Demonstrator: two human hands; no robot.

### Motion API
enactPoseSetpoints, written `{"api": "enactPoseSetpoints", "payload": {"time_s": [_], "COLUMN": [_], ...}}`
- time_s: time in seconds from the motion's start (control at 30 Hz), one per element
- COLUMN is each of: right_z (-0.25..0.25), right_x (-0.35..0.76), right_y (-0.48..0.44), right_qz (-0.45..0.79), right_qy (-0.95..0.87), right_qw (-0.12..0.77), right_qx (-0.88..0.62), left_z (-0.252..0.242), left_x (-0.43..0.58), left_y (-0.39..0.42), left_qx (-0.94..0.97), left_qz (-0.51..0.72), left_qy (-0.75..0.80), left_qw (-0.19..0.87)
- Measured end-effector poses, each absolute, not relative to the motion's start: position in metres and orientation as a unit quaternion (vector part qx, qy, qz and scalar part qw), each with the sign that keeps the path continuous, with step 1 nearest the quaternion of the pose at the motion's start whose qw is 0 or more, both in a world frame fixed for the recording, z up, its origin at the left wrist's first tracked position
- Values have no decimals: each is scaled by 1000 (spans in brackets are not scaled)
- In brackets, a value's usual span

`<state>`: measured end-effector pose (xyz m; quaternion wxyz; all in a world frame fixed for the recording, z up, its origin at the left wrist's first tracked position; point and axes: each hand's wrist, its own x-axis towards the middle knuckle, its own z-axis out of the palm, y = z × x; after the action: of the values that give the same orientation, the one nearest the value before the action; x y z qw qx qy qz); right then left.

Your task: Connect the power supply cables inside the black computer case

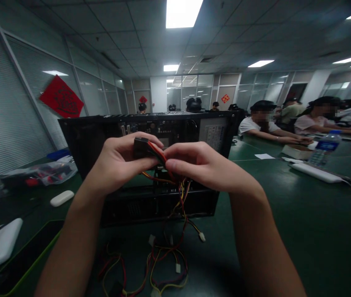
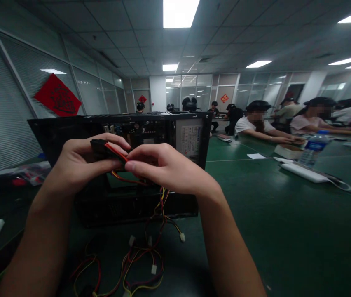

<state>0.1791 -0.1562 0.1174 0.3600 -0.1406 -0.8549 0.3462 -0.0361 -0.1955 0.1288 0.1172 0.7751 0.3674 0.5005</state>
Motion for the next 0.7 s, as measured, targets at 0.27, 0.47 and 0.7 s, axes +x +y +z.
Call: {"api": "enactPoseSetpoints", "payload": {"time_s": [0.27,0.47,0.7], "right_z": [122,124,130], "right_x": [176,190,201], "right_y": [-169,-170,-195], "right_qz": [315,304,245], "right_qy": [-833,-745,-685], "right_qw": [427,570,672], "right_qx": [-156,-164,-137], "left_z": [127,135,140], "left_x": [-39,-48,-53], "left_y": [-198,-205,-222], "left_qx": [780,842,897], "left_qz": [472,355,284], "left_qy": [385,382,322], "left_qw": [143,140,105]}}
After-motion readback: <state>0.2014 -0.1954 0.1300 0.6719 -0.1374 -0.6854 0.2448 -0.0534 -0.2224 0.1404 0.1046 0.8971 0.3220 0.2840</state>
